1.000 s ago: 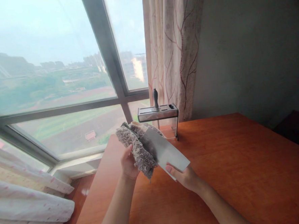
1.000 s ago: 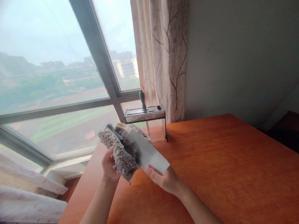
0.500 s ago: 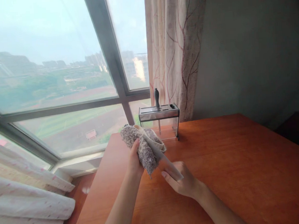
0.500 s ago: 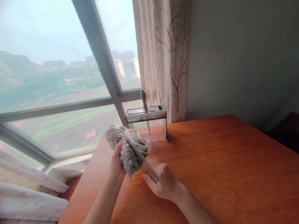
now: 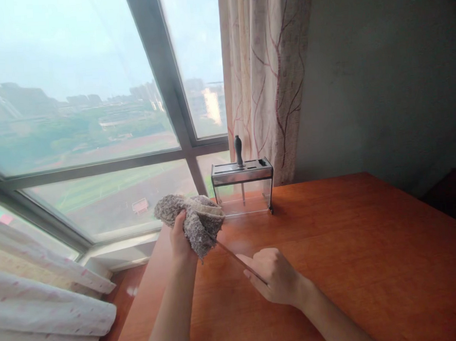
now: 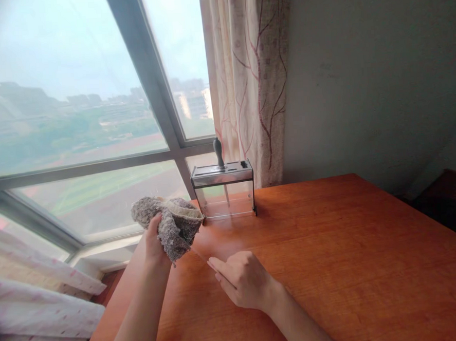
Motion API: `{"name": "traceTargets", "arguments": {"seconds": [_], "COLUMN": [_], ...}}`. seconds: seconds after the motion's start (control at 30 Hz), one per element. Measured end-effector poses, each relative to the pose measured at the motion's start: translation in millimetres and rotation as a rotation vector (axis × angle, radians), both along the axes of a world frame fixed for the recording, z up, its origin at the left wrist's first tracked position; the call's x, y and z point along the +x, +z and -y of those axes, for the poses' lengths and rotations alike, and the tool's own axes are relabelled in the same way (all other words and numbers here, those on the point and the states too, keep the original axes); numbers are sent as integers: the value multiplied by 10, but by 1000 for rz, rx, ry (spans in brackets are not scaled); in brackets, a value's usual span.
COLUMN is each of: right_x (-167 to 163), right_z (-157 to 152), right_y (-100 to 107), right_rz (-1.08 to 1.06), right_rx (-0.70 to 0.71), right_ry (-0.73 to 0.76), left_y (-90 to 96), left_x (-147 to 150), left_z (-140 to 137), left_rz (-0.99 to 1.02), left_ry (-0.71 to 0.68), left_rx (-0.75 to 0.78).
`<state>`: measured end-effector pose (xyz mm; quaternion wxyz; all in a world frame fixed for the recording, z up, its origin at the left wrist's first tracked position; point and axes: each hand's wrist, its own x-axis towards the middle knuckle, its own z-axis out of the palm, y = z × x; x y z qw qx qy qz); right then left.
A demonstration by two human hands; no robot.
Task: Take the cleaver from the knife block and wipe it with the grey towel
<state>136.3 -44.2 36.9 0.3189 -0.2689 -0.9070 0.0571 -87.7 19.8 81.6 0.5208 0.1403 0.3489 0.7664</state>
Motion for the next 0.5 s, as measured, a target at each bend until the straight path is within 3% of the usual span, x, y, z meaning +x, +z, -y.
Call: {"name": "traceTargets", "arguments": {"seconds": [0.27,0.5], "right_x": [36,30], "right_z": [2,-40], "right_y": [3,-61], "right_rz": [-8,-63], "right_rx": [7,32], "right_ry": [-13,-30], "left_y": [65,-41], "left_x": [131,278], "left_z": [37,73], "left_rz": [33,69], "left_ry": [-28,-207], "left_rx": [24,-48]}}
